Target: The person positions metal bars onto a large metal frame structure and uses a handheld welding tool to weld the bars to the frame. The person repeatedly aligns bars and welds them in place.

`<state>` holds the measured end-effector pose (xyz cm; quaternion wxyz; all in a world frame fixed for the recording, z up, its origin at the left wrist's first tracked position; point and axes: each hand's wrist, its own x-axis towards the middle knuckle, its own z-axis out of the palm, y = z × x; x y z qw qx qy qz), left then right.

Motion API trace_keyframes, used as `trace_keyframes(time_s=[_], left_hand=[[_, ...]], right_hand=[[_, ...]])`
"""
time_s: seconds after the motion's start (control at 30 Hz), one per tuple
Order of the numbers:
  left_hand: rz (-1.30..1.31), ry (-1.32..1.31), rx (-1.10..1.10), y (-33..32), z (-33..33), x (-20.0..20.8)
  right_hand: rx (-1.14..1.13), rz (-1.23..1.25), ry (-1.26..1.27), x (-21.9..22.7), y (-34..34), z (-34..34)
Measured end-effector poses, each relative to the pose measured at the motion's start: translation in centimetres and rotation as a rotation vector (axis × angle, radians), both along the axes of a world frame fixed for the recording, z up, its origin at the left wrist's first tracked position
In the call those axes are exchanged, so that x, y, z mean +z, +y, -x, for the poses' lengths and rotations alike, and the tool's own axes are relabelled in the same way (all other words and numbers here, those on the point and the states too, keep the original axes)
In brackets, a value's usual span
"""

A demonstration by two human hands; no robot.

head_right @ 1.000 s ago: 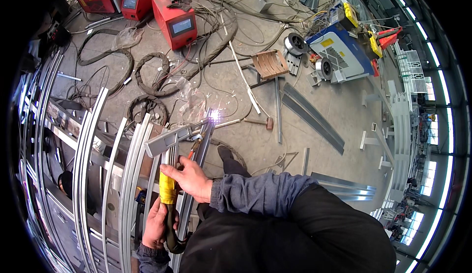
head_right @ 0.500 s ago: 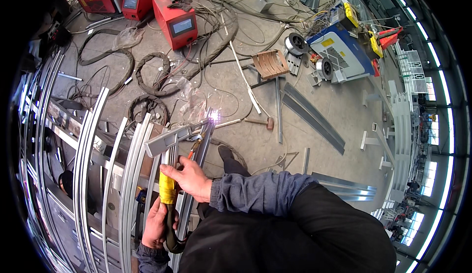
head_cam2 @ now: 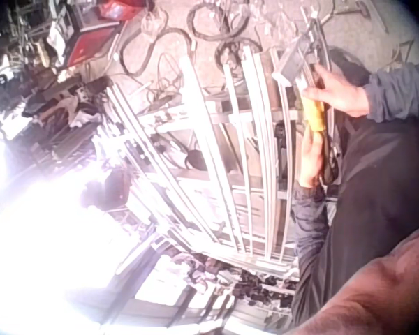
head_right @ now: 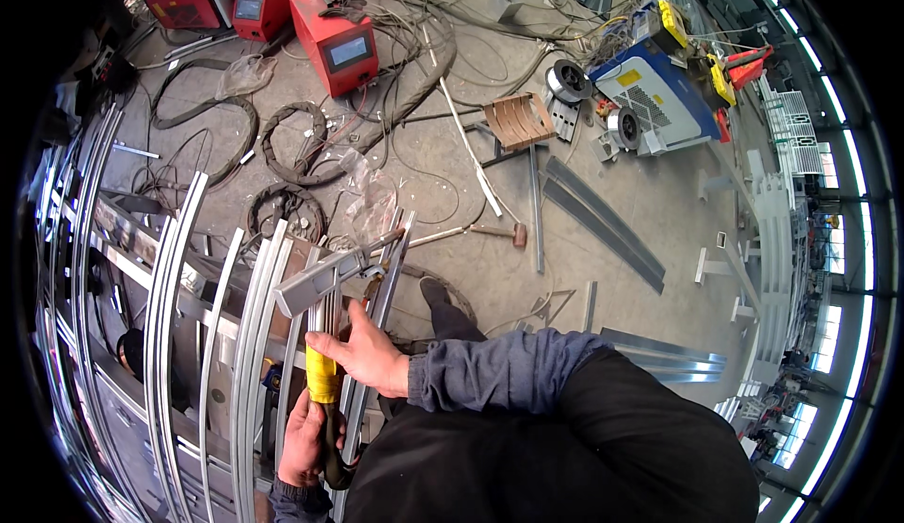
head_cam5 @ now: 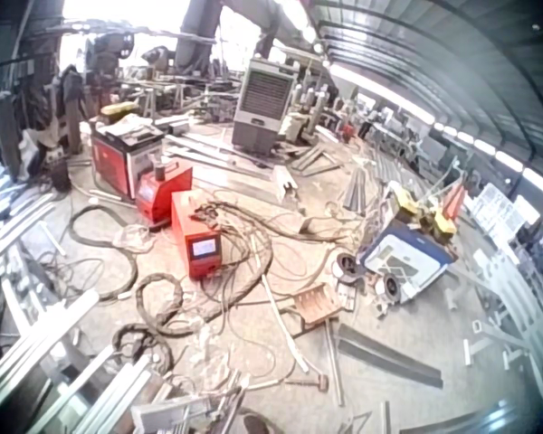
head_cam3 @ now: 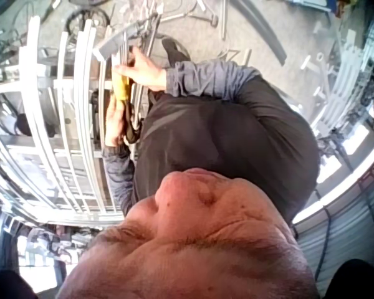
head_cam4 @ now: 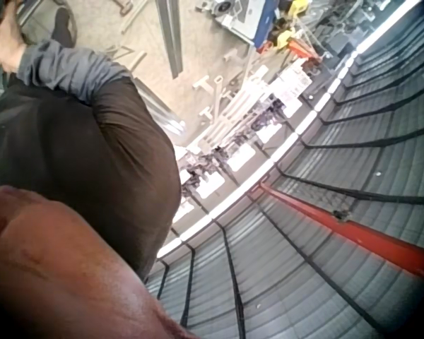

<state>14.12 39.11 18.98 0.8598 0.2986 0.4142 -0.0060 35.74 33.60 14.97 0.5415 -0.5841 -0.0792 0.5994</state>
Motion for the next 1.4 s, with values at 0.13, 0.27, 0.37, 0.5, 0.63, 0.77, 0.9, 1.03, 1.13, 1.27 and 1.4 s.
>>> trace_keyframes(time_s=[0.13, 0.27, 0.37, 0.5, 0.63, 0.77, 0.9, 1.03, 1.13, 1.27, 1.4], left_hand=[[-0.055, -0.004, 0.011, -2.2, 1.1, -0.7], [-0.240, 0.047, 0.015, -5.8, 0.6, -0.4], [-0.372, 0.115, -0.020, -7.8, -1.0, 1.5], [-0.530, 0.191, -0.136, -9.1, -2.6, 2.3], [-0.625, 0.236, -0.164, -10.9, -3.7, 2.2], [-0.621, 0.290, -0.140, -11.7, -5.1, 1.8], [-0.743, 0.347, -0.170, -13.2, -5.6, 1.0], [-0.891, 0.387, -0.237, -14.1, -6.1, 0.3], [-1.024, 0.390, -0.260, -15.1, -6.1, -0.5], [-1.125, 0.420, -0.257, -16.4, -6.3, -1.3], [-1.142, 0.442, -0.253, -17.1, -6.9, -1.3]], right_hand=[[0.040, -0.096, 0.075, 1.7, -1.0, -0.9], [0.048, -0.169, 0.155, 1.8, -3.2, -1.5], [0.136, -0.155, 0.149, 2.0, -5.3, -3.2], [0.138, -0.167, 0.215, 1.9, -7.8, -4.8], [0.129, -0.208, 0.295, 0.3, -9.5, -5.8], [0.072, -0.247, 0.431, -1.0, -10.5, -6.3], [0.004, -0.224, 0.470, -0.9, -11.0, -7.1], [-0.036, -0.145, 0.481, -0.5, -11.5, -7.8], [0.006, -0.174, 0.400, -1.3, -12.6, -7.8], [0.052, -0.148, 0.364, -2.1, -13.6, -8.2], [0.002, -0.120, 0.463, -1.9, -13.9, -8.6]])
